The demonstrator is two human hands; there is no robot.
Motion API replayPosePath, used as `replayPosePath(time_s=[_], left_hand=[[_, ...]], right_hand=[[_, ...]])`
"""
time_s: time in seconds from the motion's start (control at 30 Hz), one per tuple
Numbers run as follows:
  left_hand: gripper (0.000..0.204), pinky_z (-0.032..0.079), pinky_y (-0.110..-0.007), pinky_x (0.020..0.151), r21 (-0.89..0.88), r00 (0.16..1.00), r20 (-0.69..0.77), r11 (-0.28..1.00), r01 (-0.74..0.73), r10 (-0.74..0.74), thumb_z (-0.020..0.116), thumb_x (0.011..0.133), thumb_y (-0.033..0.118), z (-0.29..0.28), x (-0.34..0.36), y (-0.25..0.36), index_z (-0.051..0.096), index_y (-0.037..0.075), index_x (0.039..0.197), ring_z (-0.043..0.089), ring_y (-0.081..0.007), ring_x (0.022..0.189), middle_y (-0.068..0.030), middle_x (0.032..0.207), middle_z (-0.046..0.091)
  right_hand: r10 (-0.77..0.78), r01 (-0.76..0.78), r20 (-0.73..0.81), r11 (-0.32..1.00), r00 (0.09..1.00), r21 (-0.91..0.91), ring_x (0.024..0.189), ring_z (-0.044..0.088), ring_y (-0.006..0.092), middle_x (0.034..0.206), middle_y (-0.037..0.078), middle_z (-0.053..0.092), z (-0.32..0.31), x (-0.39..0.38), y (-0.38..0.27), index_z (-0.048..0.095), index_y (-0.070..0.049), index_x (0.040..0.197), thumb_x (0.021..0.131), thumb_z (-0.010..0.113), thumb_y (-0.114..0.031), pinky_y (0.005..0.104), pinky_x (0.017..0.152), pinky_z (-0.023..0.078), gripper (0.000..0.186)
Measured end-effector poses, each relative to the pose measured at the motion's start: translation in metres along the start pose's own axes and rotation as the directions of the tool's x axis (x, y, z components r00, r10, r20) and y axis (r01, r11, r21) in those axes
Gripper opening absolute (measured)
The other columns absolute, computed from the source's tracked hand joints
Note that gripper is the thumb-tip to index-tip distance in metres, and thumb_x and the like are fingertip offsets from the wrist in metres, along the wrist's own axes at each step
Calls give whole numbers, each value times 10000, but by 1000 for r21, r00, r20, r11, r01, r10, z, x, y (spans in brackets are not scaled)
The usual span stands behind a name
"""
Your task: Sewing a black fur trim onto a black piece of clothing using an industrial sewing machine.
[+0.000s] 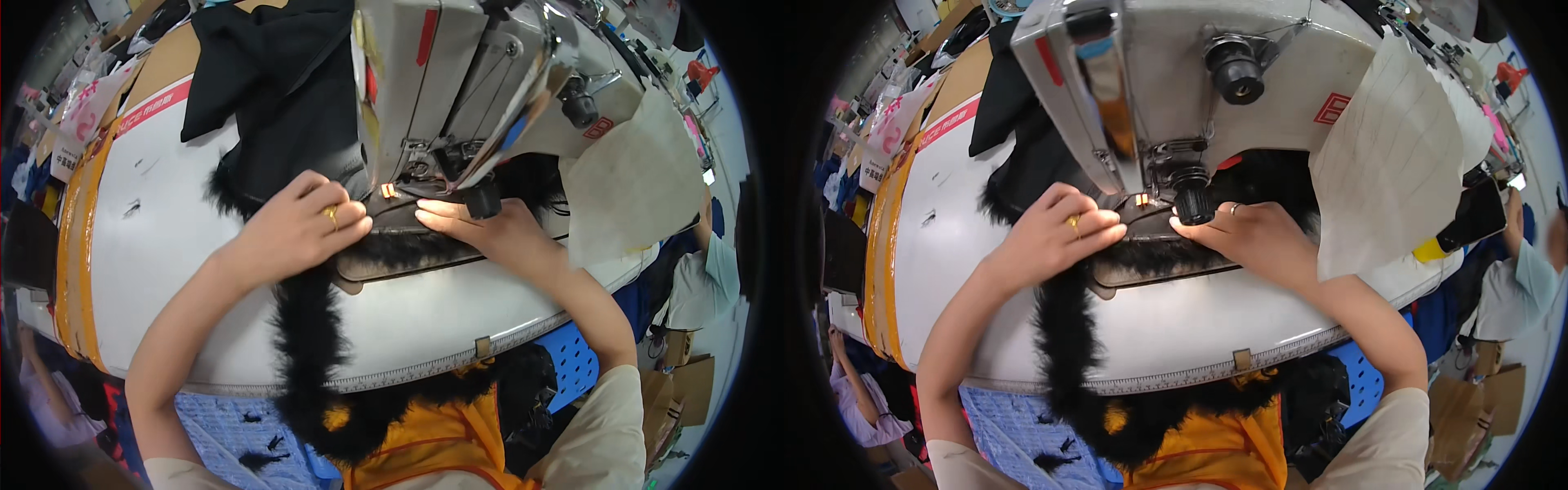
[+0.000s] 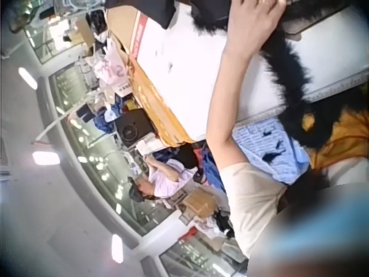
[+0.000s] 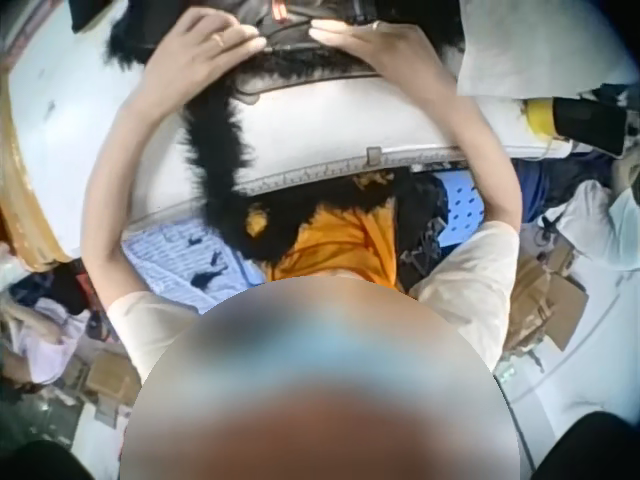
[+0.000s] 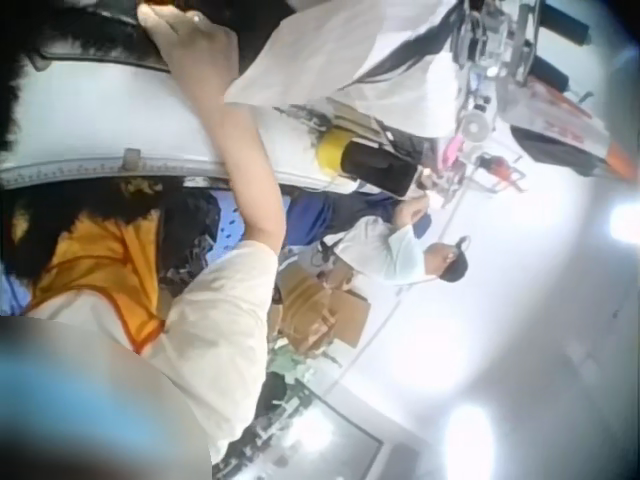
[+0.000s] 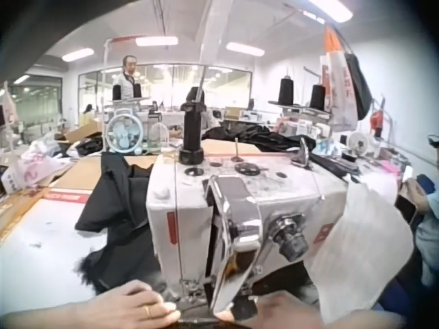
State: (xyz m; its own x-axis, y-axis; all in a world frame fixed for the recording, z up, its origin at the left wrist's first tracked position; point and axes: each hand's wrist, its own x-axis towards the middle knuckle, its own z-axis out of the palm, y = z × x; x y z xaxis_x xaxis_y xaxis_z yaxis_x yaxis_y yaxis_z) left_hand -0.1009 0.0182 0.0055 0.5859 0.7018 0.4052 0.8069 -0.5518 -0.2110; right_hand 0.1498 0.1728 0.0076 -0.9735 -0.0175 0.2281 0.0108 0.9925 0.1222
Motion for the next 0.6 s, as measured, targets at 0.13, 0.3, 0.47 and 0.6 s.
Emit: replayPosePath(time_s=[0.13, 0.3, 0.47, 0.6], left_hand=[[317, 454, -323, 887, -99, 994, -11, 989, 110, -112, 590, 743, 96, 0, -2, 2, 623, 73, 1057, 545, -160, 959, 1, 1065, 584], [352, 498, -278, 676, -79, 979, 165, 987, 138, -124, 597, 748, 62, -4, -2, -23, 626, 124, 1094, 540, -146, 838, 35, 1025, 586], [418, 495, -248, 633, -138, 987, 118, 982, 129, -113, 631, 704, 83, -8, -10, -13, 659, 139, 1117, 536, -135, 756, 80, 1083, 618], [389, 496, -248, 661, -163, 947, 294, 970, 181, -128, 654, 734, 133, -15, 7, -6, 672, 128, 1123, 513, -143, 848, 98, 1212, 614]], right_hand=[[-23, 25, -87, 999, 996, 28, 624, 568, 145, 658, 4, 460, 14, 7, 10, 628, -151, 1130, 718, 596, -55, 274, 521, 474, 424], [-64, 60, -169, 998, 984, -29, 650, 566, 147, 673, 3, 489, 40, 14, 35, 488, -117, 647, 641, 604, -65, 284, 534, 469, 127], [-128, 143, -222, 988, 966, 53, 688, 575, 176, 673, 11, 504, 22, 19, 33, 503, -125, 612, 629, 619, -86, 322, 593, 489, 123], [-88, 136, -285, 979, 955, 153, 649, 571, 188, 666, 12, 505, 20, 15, 34, 530, -130, 607, 619, 641, -92, 338, 597, 488, 118]])
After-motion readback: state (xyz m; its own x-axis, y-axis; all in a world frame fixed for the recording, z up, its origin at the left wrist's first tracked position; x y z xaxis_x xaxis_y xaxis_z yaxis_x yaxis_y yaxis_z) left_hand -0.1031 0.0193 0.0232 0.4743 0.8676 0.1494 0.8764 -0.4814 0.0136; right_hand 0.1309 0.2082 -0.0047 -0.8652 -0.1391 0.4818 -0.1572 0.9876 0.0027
